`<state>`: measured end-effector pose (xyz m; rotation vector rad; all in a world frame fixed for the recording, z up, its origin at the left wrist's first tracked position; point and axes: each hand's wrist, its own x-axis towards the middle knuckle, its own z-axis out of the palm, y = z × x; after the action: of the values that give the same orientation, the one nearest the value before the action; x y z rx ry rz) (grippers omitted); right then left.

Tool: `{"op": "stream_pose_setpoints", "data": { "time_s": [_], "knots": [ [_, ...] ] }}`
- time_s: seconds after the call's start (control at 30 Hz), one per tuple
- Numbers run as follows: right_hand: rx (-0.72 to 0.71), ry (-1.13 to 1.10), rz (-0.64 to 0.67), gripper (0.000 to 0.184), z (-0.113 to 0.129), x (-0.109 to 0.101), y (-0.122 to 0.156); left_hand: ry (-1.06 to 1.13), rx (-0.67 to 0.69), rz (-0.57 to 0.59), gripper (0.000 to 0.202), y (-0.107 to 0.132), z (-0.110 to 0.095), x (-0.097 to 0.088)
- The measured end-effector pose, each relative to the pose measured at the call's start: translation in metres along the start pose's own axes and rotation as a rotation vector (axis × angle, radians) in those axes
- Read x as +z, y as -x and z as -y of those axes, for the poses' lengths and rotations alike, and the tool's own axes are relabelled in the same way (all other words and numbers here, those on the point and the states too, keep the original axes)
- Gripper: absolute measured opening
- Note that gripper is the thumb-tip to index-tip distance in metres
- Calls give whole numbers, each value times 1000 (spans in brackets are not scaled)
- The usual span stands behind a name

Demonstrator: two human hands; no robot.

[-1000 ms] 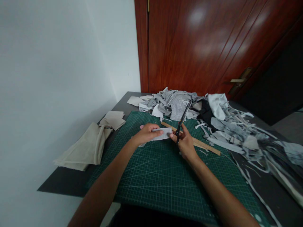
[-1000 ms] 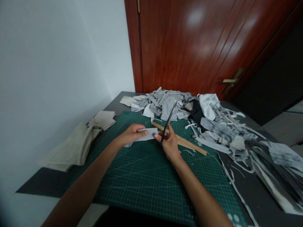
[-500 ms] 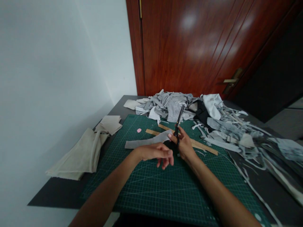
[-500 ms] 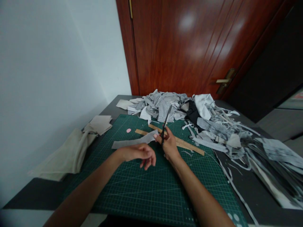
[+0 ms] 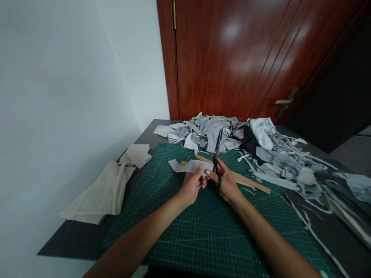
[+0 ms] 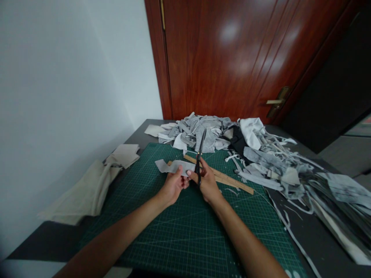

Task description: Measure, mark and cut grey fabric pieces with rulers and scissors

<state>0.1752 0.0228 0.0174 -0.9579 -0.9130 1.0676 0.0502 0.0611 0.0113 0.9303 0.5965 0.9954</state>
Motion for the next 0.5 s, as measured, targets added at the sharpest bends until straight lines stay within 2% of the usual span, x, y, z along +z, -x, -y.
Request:
{"op": "stream_pose_setpoints", "data": {
  "time_s": [0.1, 0.2, 0.33, 0.5],
  "knots": [
    [-15, -20, 41, 89, -3, 3, 1, -96, 93, -18, 56, -2, -5, -2],
    [-56, 42, 55, 90, -4, 1, 2, -143, 195, -101, 49, -5, -10, -3],
    [-94, 179, 96, 86, -8, -3, 10, -103, 288, -221, 53, -9, -21, -6],
    [-107, 111, 273, 87, -26, 5, 26, -176, 364, -350, 60, -13, -35, -16]
  ]
}}
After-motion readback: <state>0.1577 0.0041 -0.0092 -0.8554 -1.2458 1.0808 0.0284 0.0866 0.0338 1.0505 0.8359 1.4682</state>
